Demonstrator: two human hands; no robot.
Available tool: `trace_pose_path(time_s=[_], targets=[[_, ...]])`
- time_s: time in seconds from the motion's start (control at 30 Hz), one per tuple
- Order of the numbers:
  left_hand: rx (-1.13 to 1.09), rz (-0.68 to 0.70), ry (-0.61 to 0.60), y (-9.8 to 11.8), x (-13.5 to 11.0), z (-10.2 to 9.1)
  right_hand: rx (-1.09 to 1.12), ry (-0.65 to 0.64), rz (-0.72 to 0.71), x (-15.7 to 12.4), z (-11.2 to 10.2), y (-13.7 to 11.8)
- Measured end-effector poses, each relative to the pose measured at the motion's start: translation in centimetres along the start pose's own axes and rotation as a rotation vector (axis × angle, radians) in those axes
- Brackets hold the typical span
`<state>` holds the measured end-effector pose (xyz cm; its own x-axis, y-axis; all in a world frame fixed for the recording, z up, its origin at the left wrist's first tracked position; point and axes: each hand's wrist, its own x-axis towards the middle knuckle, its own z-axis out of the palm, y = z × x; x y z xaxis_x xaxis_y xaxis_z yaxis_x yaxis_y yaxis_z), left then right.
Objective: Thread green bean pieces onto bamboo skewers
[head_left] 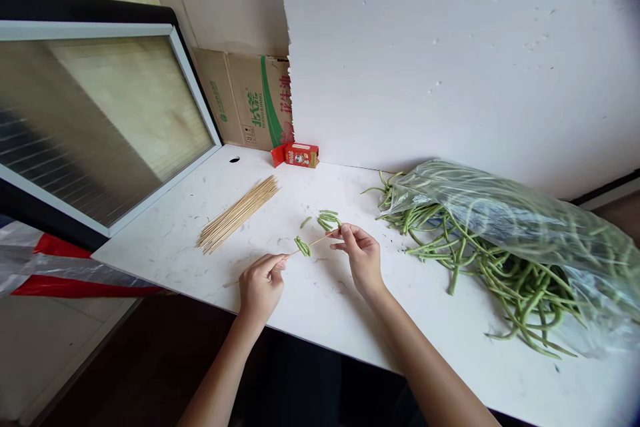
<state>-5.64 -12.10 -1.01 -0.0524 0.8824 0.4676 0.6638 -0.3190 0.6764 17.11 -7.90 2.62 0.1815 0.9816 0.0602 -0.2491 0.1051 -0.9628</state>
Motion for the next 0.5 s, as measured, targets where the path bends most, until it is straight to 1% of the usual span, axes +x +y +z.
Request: trace_pose_path(time_s=[0.2,0.5], targets=[[0.075,0.100,0.085,0.30,-0.27,0.32,-0.015,0.044,0.024,0.12,-0.12,0.11],[0.093,0.066,0.061,0.83,-0.21,0.17,0.034,0.023,0.040,-0.05,-0.17,-0.21]])
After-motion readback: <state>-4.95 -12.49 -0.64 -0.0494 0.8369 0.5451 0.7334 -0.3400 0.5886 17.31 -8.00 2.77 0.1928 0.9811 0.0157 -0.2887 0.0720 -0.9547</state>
